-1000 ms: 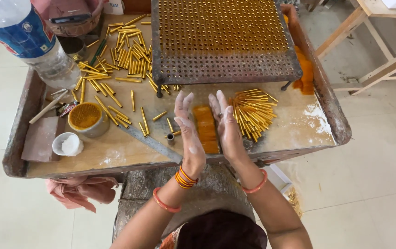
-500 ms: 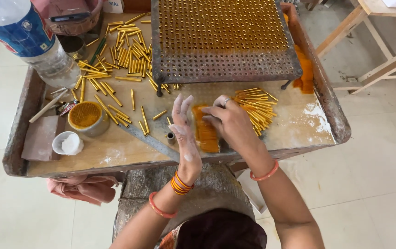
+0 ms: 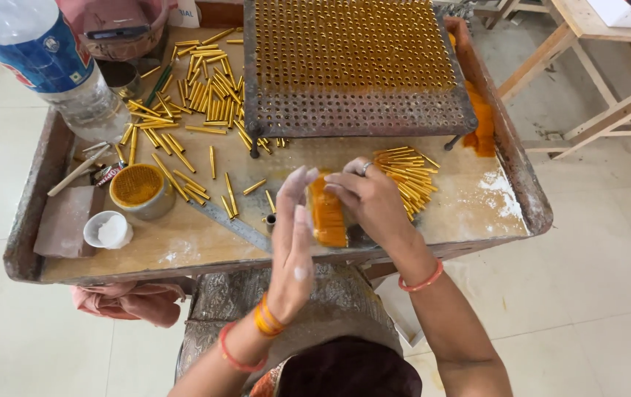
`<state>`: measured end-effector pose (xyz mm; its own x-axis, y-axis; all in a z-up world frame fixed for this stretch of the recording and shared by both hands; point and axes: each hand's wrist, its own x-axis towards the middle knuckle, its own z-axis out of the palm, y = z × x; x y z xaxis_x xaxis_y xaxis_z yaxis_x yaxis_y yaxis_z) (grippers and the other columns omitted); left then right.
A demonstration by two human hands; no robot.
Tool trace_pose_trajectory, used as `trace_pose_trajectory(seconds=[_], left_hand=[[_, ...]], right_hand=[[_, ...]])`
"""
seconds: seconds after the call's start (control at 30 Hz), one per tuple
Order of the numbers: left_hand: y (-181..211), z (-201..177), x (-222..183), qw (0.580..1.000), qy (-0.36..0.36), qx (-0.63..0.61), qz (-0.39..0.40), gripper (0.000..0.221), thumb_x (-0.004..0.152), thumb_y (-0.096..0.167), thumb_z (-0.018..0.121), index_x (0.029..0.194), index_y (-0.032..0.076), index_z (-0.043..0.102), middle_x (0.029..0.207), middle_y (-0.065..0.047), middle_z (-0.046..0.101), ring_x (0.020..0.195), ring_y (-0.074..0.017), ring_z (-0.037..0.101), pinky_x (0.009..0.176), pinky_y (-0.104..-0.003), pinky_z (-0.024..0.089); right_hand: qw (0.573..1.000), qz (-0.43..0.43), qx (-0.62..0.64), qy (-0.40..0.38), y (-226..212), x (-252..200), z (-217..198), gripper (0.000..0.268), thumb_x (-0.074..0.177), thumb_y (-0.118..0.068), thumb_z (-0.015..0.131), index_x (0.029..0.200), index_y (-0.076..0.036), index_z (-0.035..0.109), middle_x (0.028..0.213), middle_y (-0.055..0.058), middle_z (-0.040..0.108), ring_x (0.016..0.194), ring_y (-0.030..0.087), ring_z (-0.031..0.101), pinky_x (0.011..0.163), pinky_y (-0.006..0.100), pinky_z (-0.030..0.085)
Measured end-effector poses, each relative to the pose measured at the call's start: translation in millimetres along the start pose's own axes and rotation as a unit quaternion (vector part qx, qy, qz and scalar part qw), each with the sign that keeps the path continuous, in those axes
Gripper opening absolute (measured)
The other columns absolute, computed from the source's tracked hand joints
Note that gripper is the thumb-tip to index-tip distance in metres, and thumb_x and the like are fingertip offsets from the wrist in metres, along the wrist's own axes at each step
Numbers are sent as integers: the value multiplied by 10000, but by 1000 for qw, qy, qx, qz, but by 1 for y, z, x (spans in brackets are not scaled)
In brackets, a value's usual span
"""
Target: The recorder is assembling small plastic and metal components at a workbench, involving manual sorting and precise fitting of gold-colored tubes.
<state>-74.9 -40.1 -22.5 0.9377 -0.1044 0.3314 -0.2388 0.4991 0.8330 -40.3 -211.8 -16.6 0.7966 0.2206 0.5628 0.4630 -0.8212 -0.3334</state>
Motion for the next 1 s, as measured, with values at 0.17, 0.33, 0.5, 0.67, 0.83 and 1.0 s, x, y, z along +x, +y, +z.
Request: trace_pose_trajectory(seconds=[0.17, 0.33, 0.5, 0.67, 0.83, 1.0], left_hand=[[58, -54, 12, 886, 6, 436, 160, 188, 1023, 82, 667, 1211, 76, 671, 1120, -113, 756, 1046, -221, 727, 907, -341, 554], [35, -107, 44, 756, -67, 635, 143, 156, 961, 105, 716, 1116, 121, 727, 910, -101, 749, 889, -297, 702, 761, -406, 537], [10, -121, 64, 662, -138, 705, 213, 284, 932, 204, 737, 1198, 108, 713, 919, -77, 742, 999, -265, 713, 885, -426, 525], [0, -120, 66, 641, -135, 722, 223, 270, 938, 211, 732, 1197, 134, 722, 951, -67, 749, 974, -252, 711, 901, -426, 528], [6, -120, 60, 659, -76, 714, 225, 274, 1003, 107, 708, 1277, 107, 721, 1027, -100, 715, 931, -288, 677, 838, -413, 529], [26, -115, 47, 782, -1, 571, 249, 526, 905, -176, 552, 1335, 80, 713, 1002, -94, 630, 910, -270, 662, 829, -352, 538]], right_hand=[[990, 98, 33, 94, -8, -39, -51, 147, 930, -39, 759, 1076, -55, 761, 1017, 100, 667, 863, 234, 667, 749, 358, 530], [959, 163, -132, 191, 43, -112, -106, 166, 979, -91, 764, 1145, -79, 758, 1309, 165, 633, 1233, 327, 596, 1053, 429, 493], [876, 286, -360, 144, 105, -166, -132, 277, 914, -294, 820, 1145, -140, 814, 1595, 301, 405, 1523, 483, 272, 1207, 665, 191], [867, 326, -356, 123, 127, -156, -124, 325, 835, -372, 839, 1079, -159, 818, 1626, 274, 382, 1537, 467, 245, 1202, 701, 130], [852, 343, -380, 106, 150, -131, -109, 388, 785, -443, 863, 1029, -144, 821, 1618, 268, 385, 1522, 461, 247, 1152, 758, 66], [835, 355, -408, 100, 172, -118, -102, 261, 802, -396, 840, 922, -165, 824, 1645, 235, 392, 1549, 450, 244, 1121, 796, 9]])
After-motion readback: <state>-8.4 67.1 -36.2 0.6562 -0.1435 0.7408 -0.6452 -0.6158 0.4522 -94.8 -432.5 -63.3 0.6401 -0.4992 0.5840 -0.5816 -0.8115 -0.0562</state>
